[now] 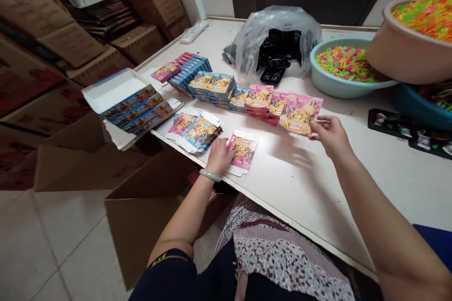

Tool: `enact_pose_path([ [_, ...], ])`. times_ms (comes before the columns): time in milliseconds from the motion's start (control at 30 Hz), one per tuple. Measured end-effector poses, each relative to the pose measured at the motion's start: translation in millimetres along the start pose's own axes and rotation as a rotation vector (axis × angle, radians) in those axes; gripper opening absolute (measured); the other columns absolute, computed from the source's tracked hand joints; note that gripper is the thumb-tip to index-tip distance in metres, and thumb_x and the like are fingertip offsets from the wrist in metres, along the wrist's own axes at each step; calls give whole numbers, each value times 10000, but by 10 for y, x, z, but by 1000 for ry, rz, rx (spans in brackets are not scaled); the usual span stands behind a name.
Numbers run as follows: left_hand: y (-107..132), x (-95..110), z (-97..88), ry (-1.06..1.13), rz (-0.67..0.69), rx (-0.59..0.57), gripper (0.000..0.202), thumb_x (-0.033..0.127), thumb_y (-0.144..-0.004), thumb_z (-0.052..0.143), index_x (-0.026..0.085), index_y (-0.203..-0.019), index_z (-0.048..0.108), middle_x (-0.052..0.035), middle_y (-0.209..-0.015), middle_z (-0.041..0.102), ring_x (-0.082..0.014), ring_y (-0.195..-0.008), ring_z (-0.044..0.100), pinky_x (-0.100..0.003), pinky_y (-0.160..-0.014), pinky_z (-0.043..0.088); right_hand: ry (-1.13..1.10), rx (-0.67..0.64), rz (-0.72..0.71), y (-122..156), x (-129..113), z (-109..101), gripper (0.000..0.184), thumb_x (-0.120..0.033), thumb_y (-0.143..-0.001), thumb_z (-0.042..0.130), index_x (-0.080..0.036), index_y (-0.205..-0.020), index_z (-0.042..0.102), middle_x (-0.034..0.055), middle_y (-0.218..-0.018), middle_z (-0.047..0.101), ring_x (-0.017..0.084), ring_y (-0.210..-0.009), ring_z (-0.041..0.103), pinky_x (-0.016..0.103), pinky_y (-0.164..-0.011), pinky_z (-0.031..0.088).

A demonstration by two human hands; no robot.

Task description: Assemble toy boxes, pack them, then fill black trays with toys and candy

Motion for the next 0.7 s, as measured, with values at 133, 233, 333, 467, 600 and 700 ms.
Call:
enact_pose_path([
  [133, 101, -210, 71, -153, -106, -98, 421, 354, -727, 727, 101, -1026, 572, -154, -1037, 584, -305, -1033, 543, -407, -902, 429, 78, 11, 106, -638, -161, 328, 235, -225, -702, 684, -205, -829, 488, -25, -706, 571, 121, -604, 599, 201, -423, 498],
  [233, 96, -267, 125, -5, -206, -67, 360, 273, -737, 696, 131, -1038, 560, -80, -903, 602, -237, -894, 577, -341, -796, 439, 161, -89, 169, -803, -111, 467, 131, -202, -748, 642, -186, -826, 539, 11, -789, 608, 123, -651, 605, 223, -474, 519],
  [333, 64, -365, 115, 304, -327, -15, 314, 239, -713, 688, 163, -991, 564, 26, -688, 533, -151, -661, 534, -268, -644, 406, 297, -88, 57, -683, -64, 380, 171, -256, -754, 649, -181, -898, 597, 69, -956, 650, 176, -795, 636, 303, -594, 557],
  [467, 75, -325, -59, 754, -369, 28, 384, 319, -636, 748, 155, -955, 609, 63, -607, 478, -100, -553, 462, -231, -565, 383, 433, -51, -430, -37, -197, 229, 232, -334, -803, 607, -205, -994, 637, 91, -1049, 662, 235, -926, 632, 400, -756, 550],
  [600, 97, 151, -274, 946, -217, -134, 341, 400, -693, 730, 144, -907, 659, -16, -766, 613, -129, -695, 567, -259, -673, 457, 365, -451, -636, 754, -276, 473, 175, -329, -904, 529, -243, -950, 674, 57, -934, 710, 209, -884, 661, 370, -804, 533],
  [700, 98, 626, -314, 939, 1, -279, 289, 382, -764, 696, 142, -923, 673, -59, -892, 645, -154, -786, 595, -279, -733, 479, 372, -408, -623, 970, -295, 593, 257, -336, -884, 551, -224, -1096, 641, 97, -1090, 691, 244, -1017, 638, 417, -903, 502],
])
Point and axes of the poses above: each hand's wrist, its own y-axis away from the middle knuckle, its own z-axis out of the palm, x = y × z, the point moved 5 cm from there along -y, towards the middle knuckle
